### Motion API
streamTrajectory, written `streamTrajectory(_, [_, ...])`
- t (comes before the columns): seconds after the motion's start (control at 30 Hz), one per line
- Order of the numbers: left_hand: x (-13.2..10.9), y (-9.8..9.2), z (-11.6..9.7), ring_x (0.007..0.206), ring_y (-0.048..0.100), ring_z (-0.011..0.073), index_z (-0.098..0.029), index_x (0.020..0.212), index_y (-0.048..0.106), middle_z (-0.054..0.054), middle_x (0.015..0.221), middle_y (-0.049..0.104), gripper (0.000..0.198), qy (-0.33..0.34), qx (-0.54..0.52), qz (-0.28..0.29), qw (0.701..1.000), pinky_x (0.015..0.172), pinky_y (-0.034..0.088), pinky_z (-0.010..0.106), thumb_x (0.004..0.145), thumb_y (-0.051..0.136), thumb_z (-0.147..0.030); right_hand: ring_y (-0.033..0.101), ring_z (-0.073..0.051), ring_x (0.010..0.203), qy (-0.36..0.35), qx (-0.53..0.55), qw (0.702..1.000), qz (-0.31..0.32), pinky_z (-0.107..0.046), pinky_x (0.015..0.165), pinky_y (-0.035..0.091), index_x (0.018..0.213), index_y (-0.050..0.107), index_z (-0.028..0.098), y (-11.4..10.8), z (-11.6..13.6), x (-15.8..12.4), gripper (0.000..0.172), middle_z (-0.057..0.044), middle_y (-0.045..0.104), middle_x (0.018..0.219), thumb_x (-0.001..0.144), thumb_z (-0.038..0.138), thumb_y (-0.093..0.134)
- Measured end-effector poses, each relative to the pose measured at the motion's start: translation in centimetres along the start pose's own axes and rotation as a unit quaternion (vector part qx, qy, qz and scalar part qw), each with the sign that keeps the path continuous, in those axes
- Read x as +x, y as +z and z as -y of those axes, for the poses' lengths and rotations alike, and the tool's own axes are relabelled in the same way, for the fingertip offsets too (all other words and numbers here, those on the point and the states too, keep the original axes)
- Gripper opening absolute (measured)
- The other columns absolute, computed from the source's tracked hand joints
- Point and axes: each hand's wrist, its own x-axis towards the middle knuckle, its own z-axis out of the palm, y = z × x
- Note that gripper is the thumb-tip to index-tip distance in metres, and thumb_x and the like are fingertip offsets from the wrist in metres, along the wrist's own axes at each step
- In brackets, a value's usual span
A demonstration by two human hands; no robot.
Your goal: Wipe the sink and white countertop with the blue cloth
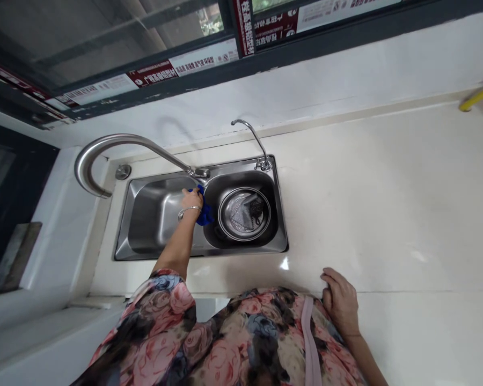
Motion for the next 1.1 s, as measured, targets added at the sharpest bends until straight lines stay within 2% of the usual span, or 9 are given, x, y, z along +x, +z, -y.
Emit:
streamTrajectory(0.37, [-0.5,0.7,1.4,0.105,0.068,0.0273,-0.031,0.146,0.064,0.019,0.15,0.043,0.047,0.05,-0.016,0.018,0.998,0.094,0.054,0.043,0.104,0.044,-0.034,0.067,-0.028,0.118,0.025,0.007,1.0,0.015,-0.044,0.097,0.052,0.116,0.064,0.022,-0.1,0.1,-0.1,0.027,-0.01,0.07,0.127,0.094,0.016,0.049])
streamTrajectory(0.57, [-0.8,0.7,3.1,0.113,0.064,0.0229,-0.033,0.117,0.08,0.006,0.15,0.047,0.03,0.144,-0.064,0.066,0.985,0.1,0.052,0.036,0.096,0.06,-0.027,0.067,-0.027,0.116,0.011,-0.002,1.0,0.007,-0.044,0.096,0.052,0.115,0.064,0.022,0.2,-0.1,-0.2,0.027,-0.01,0.071,0.126,0.094,0.017,0.048])
streamTrajectory(0.67, [-1.1,0.6,3.9,0.116,0.06,0.0206,-0.028,0.115,0.08,0.006,0.149,0.048,0.028,0.144,-0.104,0.058,0.982,0.104,0.05,0.033,0.096,0.06,-0.023,0.068,-0.028,0.116,-0.001,0.002,1.0,0.002,-0.044,0.095,0.053,0.116,0.063,0.022,0.5,-0.3,-0.1,0.027,-0.01,0.071,0.126,0.095,0.017,0.047])
streamTrajectory(0.8, [-2.5,0.2,4.1,0.12,0.059,0.0218,-0.022,0.113,0.078,0.009,0.141,0.057,0.026,0.124,-0.178,0.024,0.976,0.11,0.048,0.037,0.094,0.061,-0.023,0.068,-0.03,0.116,-0.001,0.013,1.0,-0.014,-0.047,0.094,0.055,0.119,0.062,0.023,1.1,-0.1,0.4,0.031,-0.01,0.07,0.127,0.092,0.015,0.048])
streamTrajectory(0.87, [-3.5,-0.4,3.8,0.124,0.059,0.023,-0.022,0.111,0.078,0.009,0.128,0.066,0.027,0.13,-0.228,0.014,0.965,0.115,0.046,0.039,0.093,0.058,-0.023,0.069,-0.031,0.116,0.01,0.026,1.0,-0.015,-0.047,0.096,0.057,0.119,0.063,0.025,1.2,0.6,0.8,0.036,-0.01,0.071,0.127,0.089,0.011,0.05])
streamTrajectory(0.97, [-4.5,-1.3,2.3,0.121,0.065,0.0261,-0.025,0.112,0.076,0.007,0.119,0.074,0.031,0.155,-0.308,0.035,0.938,0.116,0.048,0.048,0.091,0.054,-0.033,0.069,-0.03,0.116,0.025,0.036,0.999,-0.031,-0.046,0.096,0.058,0.117,0.065,0.025,1.3,1.8,1.9,0.042,-0.01,0.072,0.125,0.084,0.006,0.048])
streamTrajectory(1.1, [-6.2,-2.6,-2.6,0.12,0.068,0.0298,-0.028,0.111,0.077,0.005,0.121,0.077,0.04,0.212,-0.387,0.098,0.892,0.116,0.05,0.049,0.084,0.06,-0.052,0.067,-0.025,0.118,0.031,0.044,0.997,-0.062,-0.043,0.099,0.058,0.116,0.067,0.022,1.4,2.0,3.1,0.045,-0.01,0.072,0.123,0.081,0.004,0.044])
